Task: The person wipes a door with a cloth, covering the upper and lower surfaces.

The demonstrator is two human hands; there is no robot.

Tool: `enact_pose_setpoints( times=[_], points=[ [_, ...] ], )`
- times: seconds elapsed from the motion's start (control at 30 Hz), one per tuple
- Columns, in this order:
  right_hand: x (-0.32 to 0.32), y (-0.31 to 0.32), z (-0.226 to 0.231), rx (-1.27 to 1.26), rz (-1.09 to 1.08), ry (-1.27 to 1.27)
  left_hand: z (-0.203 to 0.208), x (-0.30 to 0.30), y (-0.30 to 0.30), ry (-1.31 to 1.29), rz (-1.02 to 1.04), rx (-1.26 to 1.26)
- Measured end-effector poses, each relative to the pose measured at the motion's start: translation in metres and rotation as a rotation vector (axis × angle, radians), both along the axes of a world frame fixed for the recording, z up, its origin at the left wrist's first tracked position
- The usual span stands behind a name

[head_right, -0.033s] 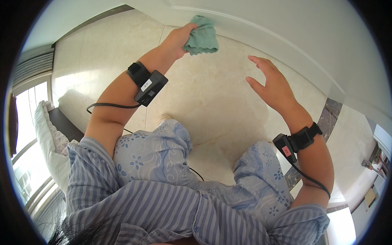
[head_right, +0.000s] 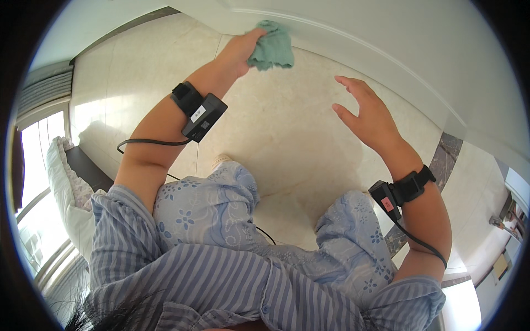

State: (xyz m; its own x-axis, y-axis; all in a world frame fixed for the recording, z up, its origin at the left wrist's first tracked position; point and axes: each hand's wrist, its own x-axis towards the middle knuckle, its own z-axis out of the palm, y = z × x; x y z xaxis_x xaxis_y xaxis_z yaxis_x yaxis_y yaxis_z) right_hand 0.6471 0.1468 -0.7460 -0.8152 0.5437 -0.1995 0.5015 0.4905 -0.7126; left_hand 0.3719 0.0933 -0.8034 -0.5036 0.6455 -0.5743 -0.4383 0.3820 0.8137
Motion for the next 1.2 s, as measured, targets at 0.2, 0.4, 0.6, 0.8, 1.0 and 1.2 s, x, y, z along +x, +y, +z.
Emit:
enact_pose_setpoints(
  times=[0.2,0.4,0.6,0.8,1.0,1.2],
  points=[
    [0.007,0.005,-0.011,0.02,-0.033,0.022,0.007,0.014,0.024,0.429,-0.365,0.156],
    [0.013,0.018,-0.03,-0.018,-0.276,0.221,0.03,0.082,0.04,0.34,-0.626,0.121],
    [0.018,0.017,-0.028,-0.074,-0.482,0.279,0.051,0.085,0.007,0.026,-0.761,0.193],
    [-0.005,0.007,-0.004,0.535,-0.074,0.463,0.045,0.086,-0.014,-0.301,-0.535,0.171],
    [-0.019,0.019,-0.01,0.434,0.129,0.377,0.033,0.081,-0.015,-0.25,-0.696,0.246],
    [-0.051,0.037,-0.002,0.841,0.152,0.48,0.038,0.07,-0.019,-0.111,-0.353,0.091]
  ],
)
